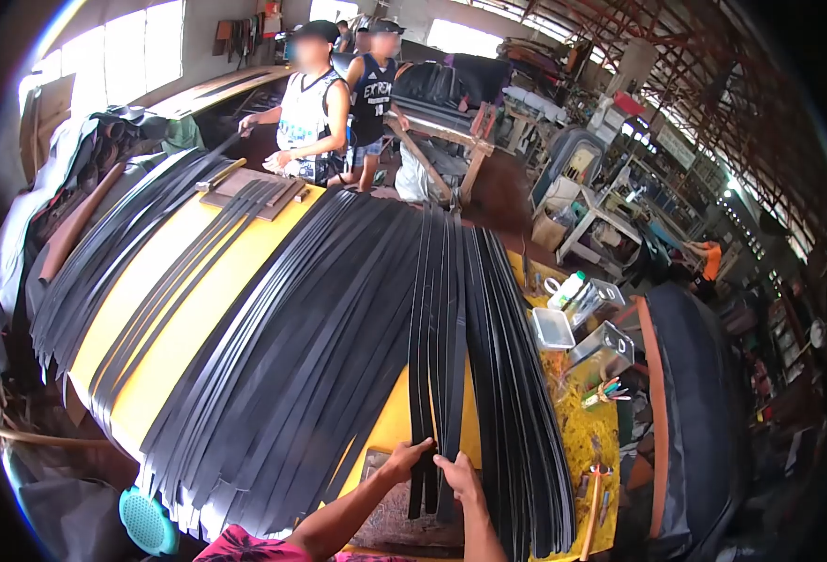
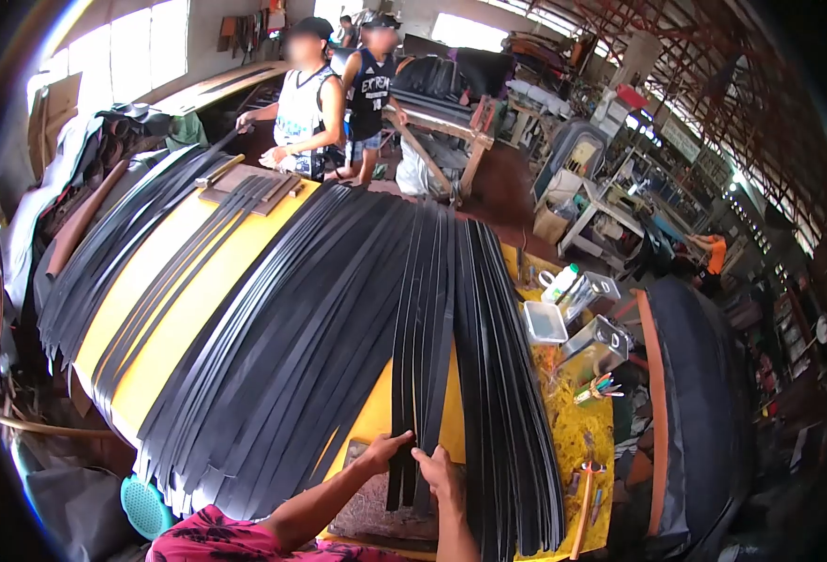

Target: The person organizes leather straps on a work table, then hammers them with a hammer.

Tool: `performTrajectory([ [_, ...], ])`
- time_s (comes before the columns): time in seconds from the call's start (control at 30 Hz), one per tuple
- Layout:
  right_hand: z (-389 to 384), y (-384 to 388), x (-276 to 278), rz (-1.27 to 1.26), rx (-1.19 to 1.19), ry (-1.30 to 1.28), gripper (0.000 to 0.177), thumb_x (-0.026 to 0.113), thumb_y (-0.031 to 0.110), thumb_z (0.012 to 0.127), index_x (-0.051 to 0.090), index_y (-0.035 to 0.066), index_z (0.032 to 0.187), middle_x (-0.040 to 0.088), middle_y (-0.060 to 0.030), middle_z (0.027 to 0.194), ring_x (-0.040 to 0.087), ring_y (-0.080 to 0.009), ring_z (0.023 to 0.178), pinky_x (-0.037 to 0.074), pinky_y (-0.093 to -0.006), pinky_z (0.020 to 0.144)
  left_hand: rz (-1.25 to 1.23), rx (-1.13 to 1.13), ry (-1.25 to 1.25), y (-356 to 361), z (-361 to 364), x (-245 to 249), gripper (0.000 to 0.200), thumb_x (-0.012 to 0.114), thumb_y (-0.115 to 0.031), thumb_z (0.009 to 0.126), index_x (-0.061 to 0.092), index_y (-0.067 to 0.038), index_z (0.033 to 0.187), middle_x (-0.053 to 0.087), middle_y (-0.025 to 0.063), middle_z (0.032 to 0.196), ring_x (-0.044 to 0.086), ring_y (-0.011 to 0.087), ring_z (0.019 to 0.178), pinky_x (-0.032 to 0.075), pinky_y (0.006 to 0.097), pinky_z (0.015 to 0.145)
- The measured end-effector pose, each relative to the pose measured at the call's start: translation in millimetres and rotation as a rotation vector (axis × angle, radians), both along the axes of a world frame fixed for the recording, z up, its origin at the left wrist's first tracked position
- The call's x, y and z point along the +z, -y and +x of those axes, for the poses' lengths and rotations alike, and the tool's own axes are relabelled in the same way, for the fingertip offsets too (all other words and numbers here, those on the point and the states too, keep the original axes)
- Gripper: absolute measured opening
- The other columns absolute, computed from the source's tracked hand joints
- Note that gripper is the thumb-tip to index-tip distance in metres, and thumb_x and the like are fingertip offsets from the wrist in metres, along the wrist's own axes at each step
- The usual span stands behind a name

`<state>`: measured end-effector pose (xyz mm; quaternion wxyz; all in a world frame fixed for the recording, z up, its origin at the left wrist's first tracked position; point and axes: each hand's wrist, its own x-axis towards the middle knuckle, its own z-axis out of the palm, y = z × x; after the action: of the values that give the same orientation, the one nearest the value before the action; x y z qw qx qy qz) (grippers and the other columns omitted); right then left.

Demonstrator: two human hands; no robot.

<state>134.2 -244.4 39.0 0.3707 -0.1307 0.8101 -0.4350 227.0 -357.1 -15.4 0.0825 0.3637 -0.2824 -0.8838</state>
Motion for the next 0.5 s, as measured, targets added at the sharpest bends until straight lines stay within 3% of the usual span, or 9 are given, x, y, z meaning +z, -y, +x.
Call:
performTrajectory([
  [0.03,10.5,-7.5,-1.5,-0.054,0.023,-0.266,0.042,0.068,0.016,0.088,0.056,-0.006,0.122,0.067,-0.0169,0.104,0.068,-0.0236,0.088,0.055,-0.0358,0.075,0.003,0.004,-0.035,-3.6,-8.4,-0.8,0.027,0.069,-0.023,0.093,0.069,0.001,0.104,0.071,0.0098,0.090,0.068,0.0192,0.073,0.057,0.0348,0.063],
  [0.07,12.9,-12.4,9.1,-0.054,0.023,-0.273,0.042,0.068,0.016,0.088,0.056,-0.006,0.122,0.067,-0.0169,0.104,0.068,-0.0236,0.088,0.055,-0.0358,0.075,0.009,0.006,-0.066,-9.8,-11.1,3.7,0.029,0.067,-0.026,0.095,0.068,0.001,0.106,0.071,0.0089,0.091,0.068,0.0188,0.074,0.057,0.0347,0.064],
  [0.2,19.0,-35.6,38.3,0.120,0.063,-0.033,0.052,0.069,0.017,0.087,0.051,-0.005,0.131,0.063,-0.0193,0.116,0.063,-0.0263,0.105,0.051,-0.0375,0.088,-0.114,0.032,-0.069,-40.0,0.9,27.3,0.047,0.055,-0.042,0.100,0.067,0.004,0.106,0.069,0.0070,0.090,0.064,0.0167,0.082,0.052,0.0317,0.073],
  [0.23,23.1,-44.4,32.1,0.051,0.100,-0.227,0.052,0.069,0.018,0.086,0.052,-0.005,0.130,0.064,-0.0195,0.114,0.064,-0.0276,0.104,0.051,-0.0382,0.087,-0.172,-0.005,-0.137,-47.0,0.3,0.7,0.053,0.050,-0.046,0.102,0.067,0.004,0.104,0.067,0.0068,0.091,0.062,0.0159,0.085,0.050,0.0306,0.075],
  [0.27,27.6,-50.9,25.9,-0.022,0.134,-0.423,0.053,0.069,0.018,0.086,0.052,-0.006,0.129,0.065,-0.0197,0.113,0.064,-0.0290,0.102,0.051,-0.0389,0.086,-0.255,0.017,-0.033,-57.8,1.9,1.2,0.050,0.049,-0.044,0.102,0.068,0.002,0.100,0.066,0.0069,0.090,0.062,0.0178,0.083,0.050,0.0310,0.073],
  [0.33,29.9,-62.6,8.9,-0.068,0.051,-0.482,0.052,0.069,0.020,0.085,0.053,-0.007,0.127,0.068,-0.0210,0.104,0.067,-0.0309,0.095,0.053,-0.0390,0.083,-0.012,-0.008,-0.177,-69.1,15.0,-2.6,0.050,0.049,-0.044,0.102,0.067,0.002,0.108,0.067,0.0099,0.097,0.064,0.0223,0.088,0.052,0.0325,0.078],
  [0.4,39.5,-73.4,38.0,0.049,0.024,-0.381,0.054,0.069,0.019,0.084,0.052,-0.007,0.129,0.067,-0.0245,0.106,0.066,-0.0341,0.100,0.051,-0.0388,0.088,0.087,0.063,-0.113,-77.5,22.7,40.4,0.053,0.045,-0.046,0.103,0.064,0.001,0.116,0.068,0.0130,0.102,0.066,0.0261,0.090,0.053,0.0367,0.084],
  [0.47,55.8,-88.3,41.7,0.065,0.075,-0.455,0.052,0.068,0.017,0.084,0.053,-0.006,0.128,0.066,-0.0270,0.107,0.067,-0.0364,0.099,0.051,-0.0395,0.090,0.401,0.053,-0.347,-87.0,31.4,65.3,0.058,0.040,-0.049,0.104,0.058,0.002,0.125,0.066,0.0157,0.113,0.065,0.0254,0.100,0.051,0.0389,0.094],
  [0.5,64.9,-97.2,37.2,0.057,0.105,-0.500,0.051,0.067,0.016,0.084,0.053,-0.005,0.128,0.066,-0.0278,0.107,0.066,-0.0382,0.100,0.051,-0.0406,0.090,0.261,0.030,-0.295,-96.4,23.4,53.7,0.063,0.034,-0.053,0.104,0.056,0.001,0.128,0.064,0.0147,0.119,0.062,0.0242,0.108,0.047,0.0390,0.099],
])
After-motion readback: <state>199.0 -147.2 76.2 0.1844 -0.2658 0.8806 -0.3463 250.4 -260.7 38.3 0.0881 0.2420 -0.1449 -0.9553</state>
